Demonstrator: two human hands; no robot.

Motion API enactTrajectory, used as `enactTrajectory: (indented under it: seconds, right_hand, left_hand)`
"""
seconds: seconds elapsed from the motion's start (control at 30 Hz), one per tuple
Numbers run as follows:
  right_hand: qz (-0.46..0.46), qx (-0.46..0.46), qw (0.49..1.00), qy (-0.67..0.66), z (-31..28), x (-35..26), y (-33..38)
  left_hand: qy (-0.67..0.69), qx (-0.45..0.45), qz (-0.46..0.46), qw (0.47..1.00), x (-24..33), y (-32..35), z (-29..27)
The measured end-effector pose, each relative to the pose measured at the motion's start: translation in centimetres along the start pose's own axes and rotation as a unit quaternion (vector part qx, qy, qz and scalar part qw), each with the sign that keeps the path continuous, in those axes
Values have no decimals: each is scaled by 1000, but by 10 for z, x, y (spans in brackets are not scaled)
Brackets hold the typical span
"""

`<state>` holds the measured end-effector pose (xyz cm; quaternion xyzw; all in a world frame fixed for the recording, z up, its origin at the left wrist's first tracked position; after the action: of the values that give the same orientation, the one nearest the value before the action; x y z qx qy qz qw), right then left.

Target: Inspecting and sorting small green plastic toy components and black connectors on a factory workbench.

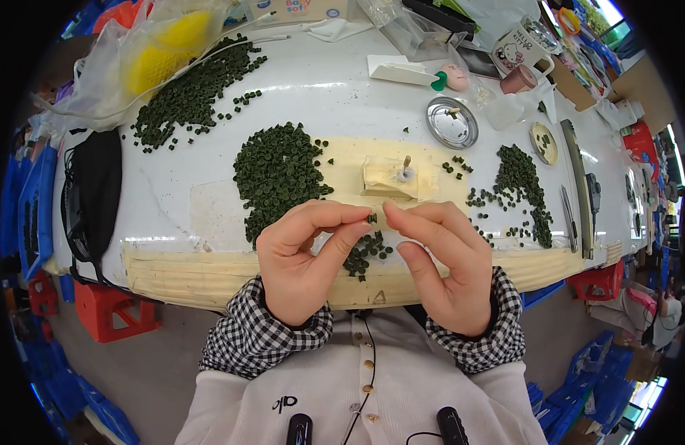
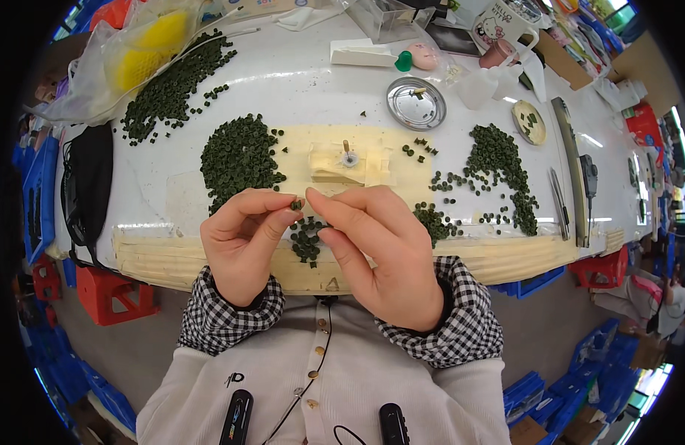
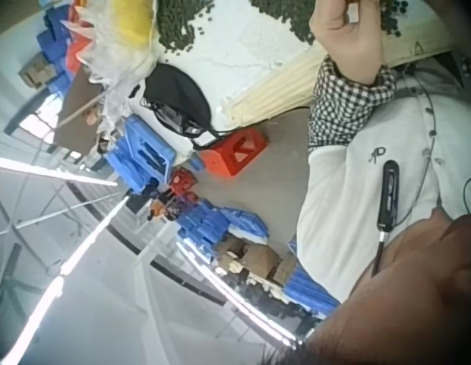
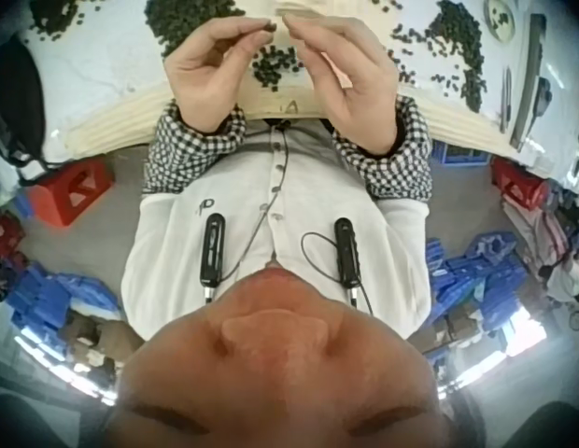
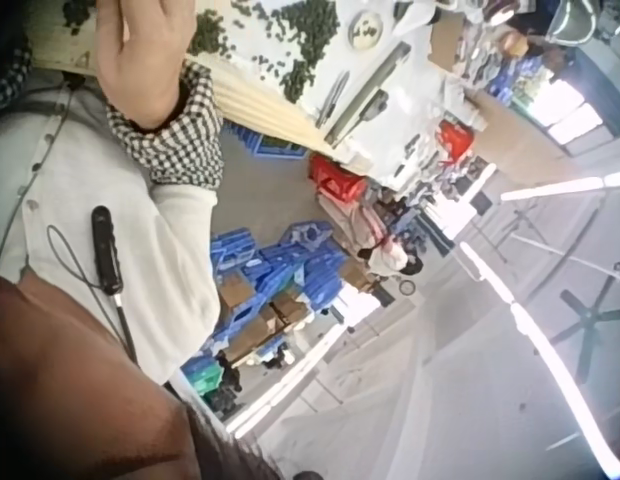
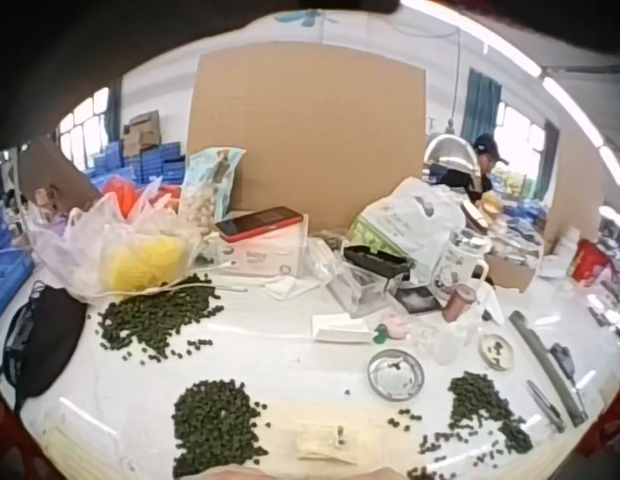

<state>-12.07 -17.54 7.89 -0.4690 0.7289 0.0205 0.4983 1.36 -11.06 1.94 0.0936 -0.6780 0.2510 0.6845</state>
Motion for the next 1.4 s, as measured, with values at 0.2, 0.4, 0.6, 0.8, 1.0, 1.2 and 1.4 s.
enactTrajectory:
  seconds: [0.2,0.4,0.6,0.8,1.0,1.2,1.4]
  right_hand:
    - [6,-18,997,-74,12,8,6]
    - [0,-29,995,-98,16,13,11]
    - [-10,-21,996,-84,11,14,12]
    - [0,-8,996,-87,9,16,13]
    - [-8,-23,997,-76,11,14,12]
    - [-9,-27,996,-87,12,15,13]
    - [-12,-36,994,-99,15,15,14]
  left_hand:
    - [17,-6,-5,1000,1,-1,2]
    - [93,-26,-52,994,-7,0,6]
    - [95,-27,-53,994,-6,0,9]
    - [71,-18,-27,997,-5,0,5]
    - [47,-16,-11,999,-3,0,4]
    - [36,-21,-5,999,-2,0,4]
    - [37,-41,1,998,2,-1,6]
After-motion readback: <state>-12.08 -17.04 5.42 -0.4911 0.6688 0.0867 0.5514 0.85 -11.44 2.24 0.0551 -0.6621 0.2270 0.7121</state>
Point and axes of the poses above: each hand's wrist, its own y-axis away from the middle knuckle, its own z-axis out of the palm, x = y × z, the point moved 10 cm from there along -y, towards the middle knuckle, and after that the axes turned 2 degrees about -y, right-handed, at the moved point
